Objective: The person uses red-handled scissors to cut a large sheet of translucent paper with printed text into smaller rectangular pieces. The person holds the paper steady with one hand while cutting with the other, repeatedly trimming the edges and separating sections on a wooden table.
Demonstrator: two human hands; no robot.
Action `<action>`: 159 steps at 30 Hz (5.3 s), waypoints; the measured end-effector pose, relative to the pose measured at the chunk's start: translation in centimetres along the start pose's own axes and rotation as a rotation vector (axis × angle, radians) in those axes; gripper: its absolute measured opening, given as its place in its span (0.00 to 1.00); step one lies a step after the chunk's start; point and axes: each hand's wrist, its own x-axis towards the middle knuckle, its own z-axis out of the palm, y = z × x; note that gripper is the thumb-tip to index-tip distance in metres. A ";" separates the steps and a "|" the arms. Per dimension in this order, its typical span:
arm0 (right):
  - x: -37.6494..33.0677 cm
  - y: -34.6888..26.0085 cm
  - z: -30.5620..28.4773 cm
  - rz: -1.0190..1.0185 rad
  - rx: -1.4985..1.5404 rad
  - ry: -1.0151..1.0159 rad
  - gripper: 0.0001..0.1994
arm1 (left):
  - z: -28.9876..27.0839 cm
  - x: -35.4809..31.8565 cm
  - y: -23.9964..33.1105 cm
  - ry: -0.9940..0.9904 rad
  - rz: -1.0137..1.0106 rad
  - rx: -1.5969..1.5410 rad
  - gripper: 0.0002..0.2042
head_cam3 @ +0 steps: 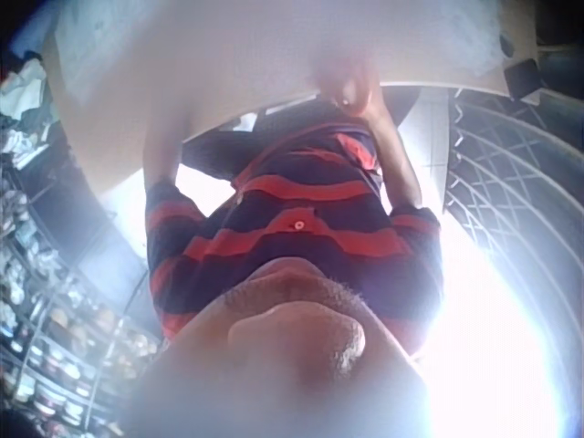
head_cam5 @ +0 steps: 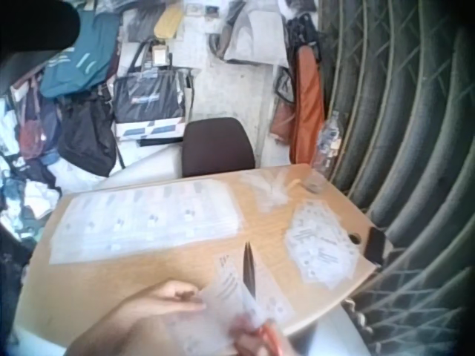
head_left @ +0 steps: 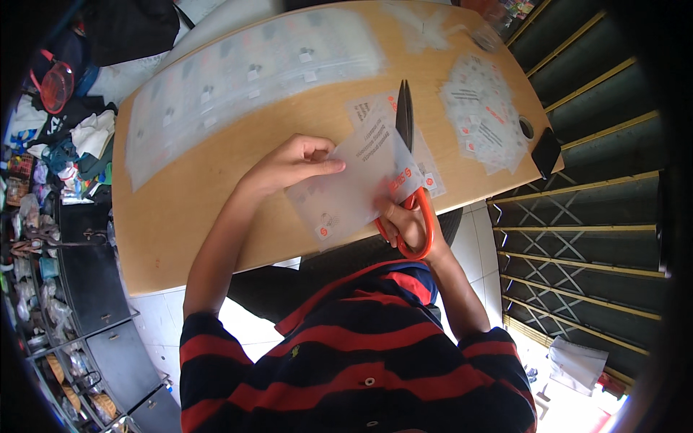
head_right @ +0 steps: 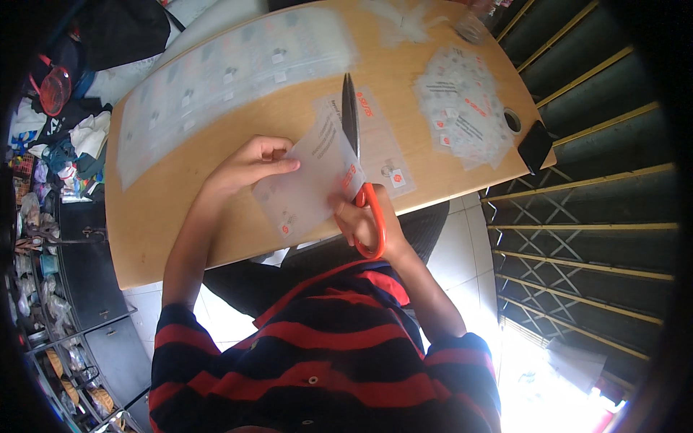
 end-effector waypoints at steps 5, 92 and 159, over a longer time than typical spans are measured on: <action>-1.9 -1.3 -0.5 -0.035 -0.068 -0.061 0.20 | -0.4 0.0 -0.8 0.190 0.087 -0.063 0.13; -5.7 6.7 -0.2 0.036 -0.500 -0.191 0.31 | -0.6 -1.7 -1.6 0.207 0.049 -0.014 0.16; -5.3 6.4 1.2 0.028 -0.416 -0.163 0.35 | 0.1 -1.8 -1.8 -0.056 0.206 0.150 0.14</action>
